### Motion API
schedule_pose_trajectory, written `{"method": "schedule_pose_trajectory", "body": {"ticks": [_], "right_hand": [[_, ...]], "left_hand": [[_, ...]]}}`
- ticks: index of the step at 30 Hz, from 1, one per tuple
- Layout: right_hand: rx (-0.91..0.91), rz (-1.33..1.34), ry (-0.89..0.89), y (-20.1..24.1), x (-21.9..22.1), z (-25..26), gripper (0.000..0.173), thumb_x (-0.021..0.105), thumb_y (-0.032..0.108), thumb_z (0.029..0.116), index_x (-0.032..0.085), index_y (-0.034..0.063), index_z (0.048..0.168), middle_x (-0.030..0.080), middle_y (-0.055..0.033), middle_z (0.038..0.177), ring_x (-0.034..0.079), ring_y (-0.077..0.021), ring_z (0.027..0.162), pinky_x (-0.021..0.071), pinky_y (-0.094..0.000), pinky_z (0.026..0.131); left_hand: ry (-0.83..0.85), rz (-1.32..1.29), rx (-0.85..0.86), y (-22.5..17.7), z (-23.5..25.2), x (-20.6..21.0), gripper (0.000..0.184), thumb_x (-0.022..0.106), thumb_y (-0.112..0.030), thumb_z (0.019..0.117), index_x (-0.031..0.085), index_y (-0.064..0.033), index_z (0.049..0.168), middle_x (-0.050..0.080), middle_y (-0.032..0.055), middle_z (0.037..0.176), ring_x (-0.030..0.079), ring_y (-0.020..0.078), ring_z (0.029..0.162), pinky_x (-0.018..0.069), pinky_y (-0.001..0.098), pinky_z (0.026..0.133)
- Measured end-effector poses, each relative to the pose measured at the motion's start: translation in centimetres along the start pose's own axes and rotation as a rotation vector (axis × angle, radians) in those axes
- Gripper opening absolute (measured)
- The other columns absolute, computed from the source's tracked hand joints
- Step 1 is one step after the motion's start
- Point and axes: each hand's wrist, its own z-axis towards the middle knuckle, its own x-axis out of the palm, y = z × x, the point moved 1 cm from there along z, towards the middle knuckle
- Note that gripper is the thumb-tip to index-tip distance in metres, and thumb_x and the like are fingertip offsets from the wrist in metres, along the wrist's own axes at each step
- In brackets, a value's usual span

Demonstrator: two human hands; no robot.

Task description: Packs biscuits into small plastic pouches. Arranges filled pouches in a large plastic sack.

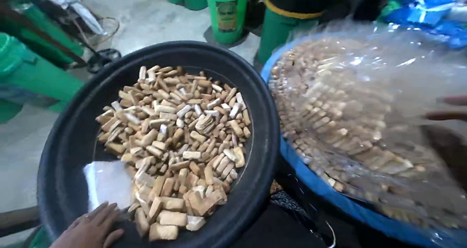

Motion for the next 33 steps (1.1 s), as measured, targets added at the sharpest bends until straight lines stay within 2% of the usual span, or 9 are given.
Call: {"method": "schedule_pose_trajectory", "body": {"ticks": [3, 7, 9, 12, 16, 19, 25, 28, 33], "right_hand": [[-0.113, 0.193, 0.309, 13.6, 2.9, 9.8, 0.023, 0.056, 0.013, 0.0996, 0.072, 0.0008, 0.111, 0.072, -0.0211, 0.110, 0.071, -0.0398, 0.102, 0.0571, -0.0542, 0.088], [-0.359, 0.243, 1.032, 19.1, 10.3, 15.5, 0.025, 0.047, -0.003, 0.1033, 0.063, -0.0070, 0.122, 0.065, -0.0279, 0.120, 0.063, -0.0475, 0.115, 0.0482, -0.0607, 0.098], [-0.342, 0.176, 1.187, 21.0, 12.8, 17.6, 0.028, 0.044, -0.003, 0.1041, 0.060, -0.0084, 0.127, 0.063, -0.0296, 0.122, 0.062, -0.0480, 0.115, 0.0485, -0.0611, 0.096], [-0.321, 0.157, 1.230, 23.6, 15.2, 19.3, 0.031, 0.042, 0.008, 0.1089, 0.059, -0.0028, 0.132, 0.063, -0.0267, 0.124, 0.062, -0.0455, 0.116, 0.0484, -0.0611, 0.097], [-0.380, 0.115, 1.274, 26.1, 15.7, 20.2, 0.033, 0.040, 0.014, 0.1108, 0.060, -0.0037, 0.130, 0.064, -0.0281, 0.120, 0.062, -0.0462, 0.116, 0.0477, -0.0613, 0.096], [-0.477, 0.186, 1.323, 26.8, 15.7, 19.9, 0.032, 0.041, 0.007, 0.1091, 0.059, -0.0032, 0.133, 0.063, -0.0285, 0.124, 0.060, -0.0472, 0.118, 0.0463, -0.0623, 0.099], [-0.765, 0.445, 1.276, 28.0, 19.4, 17.5, 0.041, 0.051, -0.016, 0.0939, 0.065, -0.0033, 0.130, 0.061, -0.0261, 0.135, 0.052, -0.0453, 0.133, 0.0395, -0.0587, 0.111], [-0.793, 0.442, 1.303, 27.9, 19.9, 17.5, 0.036, 0.052, -0.013, 0.0967, 0.066, -0.0049, 0.129, 0.056, -0.0308, 0.134, 0.051, -0.0485, 0.129, 0.0397, -0.0577, 0.110], [-0.711, 0.400, 1.293, 26.5, 19.5, 17.9, 0.032, 0.057, 0.000, 0.1013, 0.063, 0.0006, 0.132, 0.051, -0.0290, 0.142, 0.053, -0.0480, 0.129, 0.0453, -0.0605, 0.104]], "left_hand": [[-0.117, -0.057, 0.058, -1.8, -2.2, 1.2, 0.041, 0.054, -0.021, 0.1060, 0.064, 0.0158, 0.123, 0.061, 0.0367, 0.129, 0.056, 0.0546, 0.125, 0.0348, 0.0689, 0.110], [-0.376, -0.054, 0.120, -2.4, -2.0, 2.0, 0.021, 0.065, -0.007, 0.0971, 0.067, 0.0121, 0.104, 0.067, 0.0339, 0.104, 0.066, 0.0547, 0.103, 0.0513, 0.0668, 0.088], [-0.555, 0.042, 0.145, -1.7, -0.4, 2.0, 0.018, 0.073, 0.002, 0.0875, 0.072, 0.0033, 0.106, 0.069, 0.0271, 0.106, 0.067, 0.0503, 0.102, 0.0519, 0.0655, 0.087], [-0.406, 0.142, 0.006, -0.1, 1.8, 0.9, 0.027, 0.068, 0.006, 0.0906, 0.072, 0.0014, 0.117, 0.066, 0.0252, 0.127, 0.058, 0.0477, 0.124, 0.0420, 0.0635, 0.105], [-0.187, 0.166, -0.049, 0.5, 3.1, -0.2, 0.018, 0.054, 0.006, 0.0990, 0.069, 0.0052, 0.109, 0.067, 0.0248, 0.112, 0.061, 0.0472, 0.114, 0.0510, 0.0575, 0.093], [-0.041, 0.137, -0.079, -0.4, 1.7, -0.3, 0.022, 0.050, -0.004, 0.1044, 0.069, 0.0044, 0.113, 0.066, 0.0248, 0.117, 0.060, 0.0471, 0.117, 0.0494, 0.0576, 0.095], [-0.442, -0.010, 0.185, -2.5, -2.1, 2.2, 0.013, 0.068, 0.009, 0.0878, 0.071, 0.0029, 0.099, 0.068, 0.0243, 0.100, 0.068, 0.0468, 0.097, 0.0566, 0.0576, 0.081], [-0.633, 0.035, 0.245, -4.0, -4.2, 3.3, 0.019, 0.071, 0.015, 0.0787, 0.067, 0.0037, 0.093, 0.069, 0.0209, 0.091, 0.071, 0.0417, 0.085, 0.0598, 0.0515, 0.071], [-0.799, 0.122, 0.126, -5.7, -5.6, 4.9, 0.026, 0.069, 0.018, 0.0713, 0.069, 0.0033, 0.092, 0.067, 0.0187, 0.087, 0.071, 0.0388, 0.079, 0.0588, 0.0455, 0.059]]}}
